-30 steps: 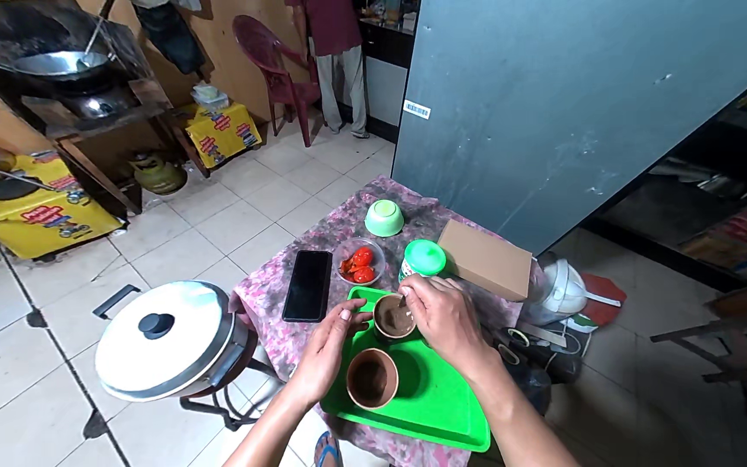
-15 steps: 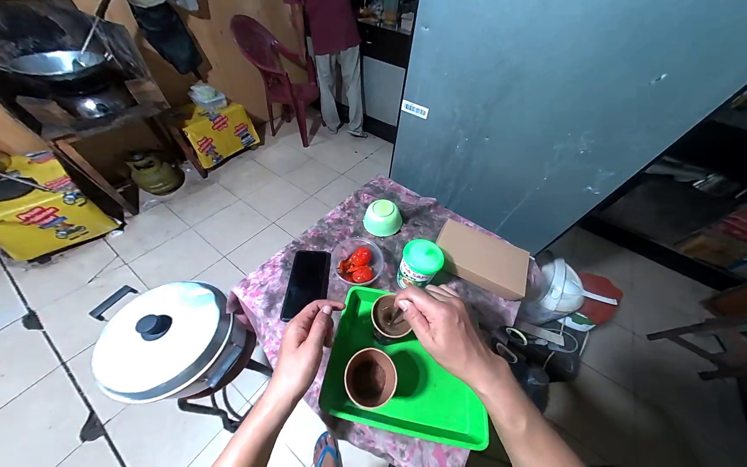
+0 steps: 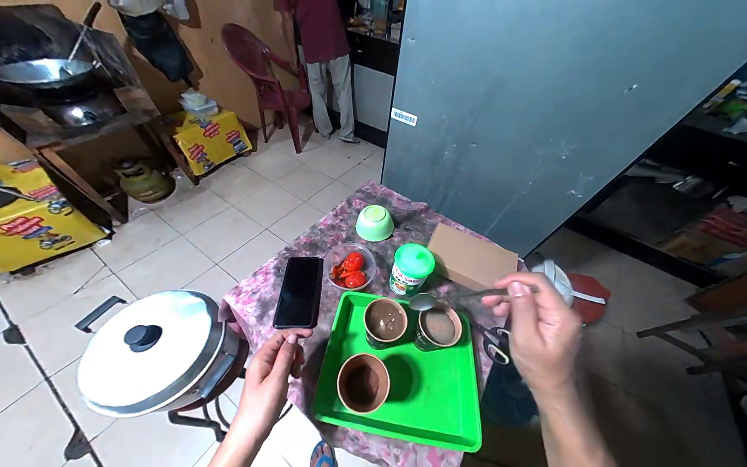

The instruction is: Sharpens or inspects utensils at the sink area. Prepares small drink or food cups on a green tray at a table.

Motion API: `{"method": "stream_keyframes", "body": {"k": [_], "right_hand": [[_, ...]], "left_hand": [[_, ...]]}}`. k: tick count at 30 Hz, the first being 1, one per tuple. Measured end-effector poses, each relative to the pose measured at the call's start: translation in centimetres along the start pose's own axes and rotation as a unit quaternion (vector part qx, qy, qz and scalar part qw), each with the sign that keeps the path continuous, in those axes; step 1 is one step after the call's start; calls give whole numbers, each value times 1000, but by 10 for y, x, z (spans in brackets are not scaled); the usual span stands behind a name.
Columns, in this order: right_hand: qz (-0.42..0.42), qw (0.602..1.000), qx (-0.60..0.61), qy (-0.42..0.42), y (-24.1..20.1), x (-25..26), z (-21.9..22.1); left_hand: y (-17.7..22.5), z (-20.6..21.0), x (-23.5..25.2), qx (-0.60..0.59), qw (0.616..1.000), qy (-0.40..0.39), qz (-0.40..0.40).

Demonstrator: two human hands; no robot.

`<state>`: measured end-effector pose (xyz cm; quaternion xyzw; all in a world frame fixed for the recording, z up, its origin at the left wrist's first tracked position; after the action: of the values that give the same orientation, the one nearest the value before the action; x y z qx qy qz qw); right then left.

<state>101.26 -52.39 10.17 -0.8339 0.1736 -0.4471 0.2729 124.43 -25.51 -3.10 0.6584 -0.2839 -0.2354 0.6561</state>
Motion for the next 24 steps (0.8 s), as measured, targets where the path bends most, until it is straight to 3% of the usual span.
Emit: {"method": "stream_keyframes", "body": {"k": [5, 12, 24], "right_hand": [[-1, 997, -72, -14, 21, -17, -18], [-79, 974, -170, -129, 45, -37, 31], [-44, 970, -201, -128, 51, -29, 33]], "left_hand": [[-12, -18, -14, -6, 1000, 20, -3], [-15, -24, -20, 1, 1000, 28, -5], [-17, -30, -29, -9, 999, 41, -13]]}}
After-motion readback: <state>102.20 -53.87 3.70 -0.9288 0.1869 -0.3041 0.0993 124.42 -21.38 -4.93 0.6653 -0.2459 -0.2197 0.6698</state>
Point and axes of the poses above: each hand's wrist, its own x-axis towards the middle knuckle, its own z-axis out of the palm, y = z × x, the point moved 2 cm from there along x, towards the middle knuckle, and after that the axes turned 4 degrees about -y, right-handed, at the moved point
